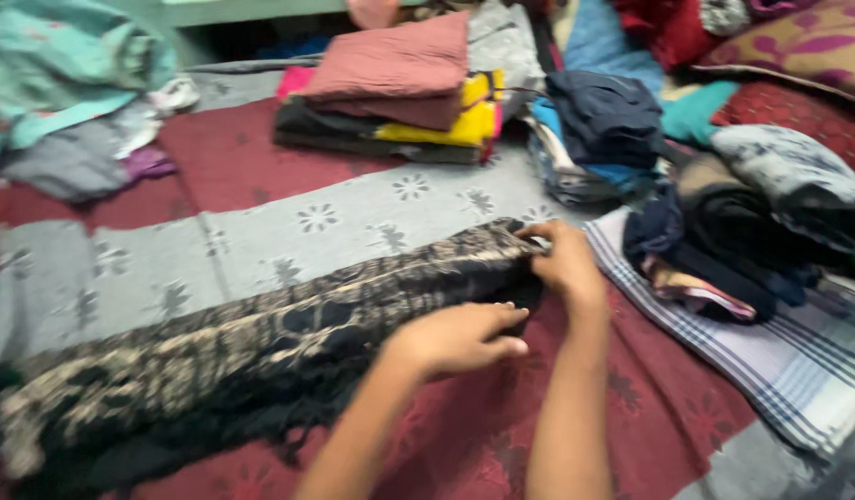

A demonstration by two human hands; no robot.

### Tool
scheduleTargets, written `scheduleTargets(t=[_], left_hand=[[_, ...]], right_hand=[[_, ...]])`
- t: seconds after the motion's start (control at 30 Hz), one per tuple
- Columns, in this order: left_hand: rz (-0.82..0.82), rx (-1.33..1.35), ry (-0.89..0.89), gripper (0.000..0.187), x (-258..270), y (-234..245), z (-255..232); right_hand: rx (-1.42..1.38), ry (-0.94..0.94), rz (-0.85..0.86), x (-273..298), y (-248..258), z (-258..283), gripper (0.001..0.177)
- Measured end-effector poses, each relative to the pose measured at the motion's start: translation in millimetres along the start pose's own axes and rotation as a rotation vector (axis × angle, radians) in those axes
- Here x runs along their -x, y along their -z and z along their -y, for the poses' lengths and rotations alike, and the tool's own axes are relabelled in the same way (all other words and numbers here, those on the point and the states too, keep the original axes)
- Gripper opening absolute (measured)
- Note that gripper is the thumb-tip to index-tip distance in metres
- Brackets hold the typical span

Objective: The person folds a patterned scarf and a dark blue shirt on a bed. They smooth and align each item, fold them into compact rectangles, and place them on a growing stack of folded clothes.

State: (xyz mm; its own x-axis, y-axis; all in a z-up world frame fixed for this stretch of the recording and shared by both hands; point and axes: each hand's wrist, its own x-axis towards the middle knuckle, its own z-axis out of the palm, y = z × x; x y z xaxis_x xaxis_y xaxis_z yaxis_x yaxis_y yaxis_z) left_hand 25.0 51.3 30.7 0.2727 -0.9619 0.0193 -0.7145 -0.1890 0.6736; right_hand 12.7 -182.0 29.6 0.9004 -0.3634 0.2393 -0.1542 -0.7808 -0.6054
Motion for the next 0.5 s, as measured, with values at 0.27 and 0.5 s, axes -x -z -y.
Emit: scheduleTargets(t=[0.27, 0.5], left_hand=[[-0.204, -0.632, 0.795, 0.074, 278.7, 120.5, 108.1], [-0.161, -0.642, 1.064, 0.064, 397.2, 128.3, 140.0]], right_hand=[[-0.013, 0.492, 0.325, -4.6, -3.7, 20.6, 0.087], [-0.178, 0.128, 0.589, -15.9, -16.9, 16.0, 0.077]])
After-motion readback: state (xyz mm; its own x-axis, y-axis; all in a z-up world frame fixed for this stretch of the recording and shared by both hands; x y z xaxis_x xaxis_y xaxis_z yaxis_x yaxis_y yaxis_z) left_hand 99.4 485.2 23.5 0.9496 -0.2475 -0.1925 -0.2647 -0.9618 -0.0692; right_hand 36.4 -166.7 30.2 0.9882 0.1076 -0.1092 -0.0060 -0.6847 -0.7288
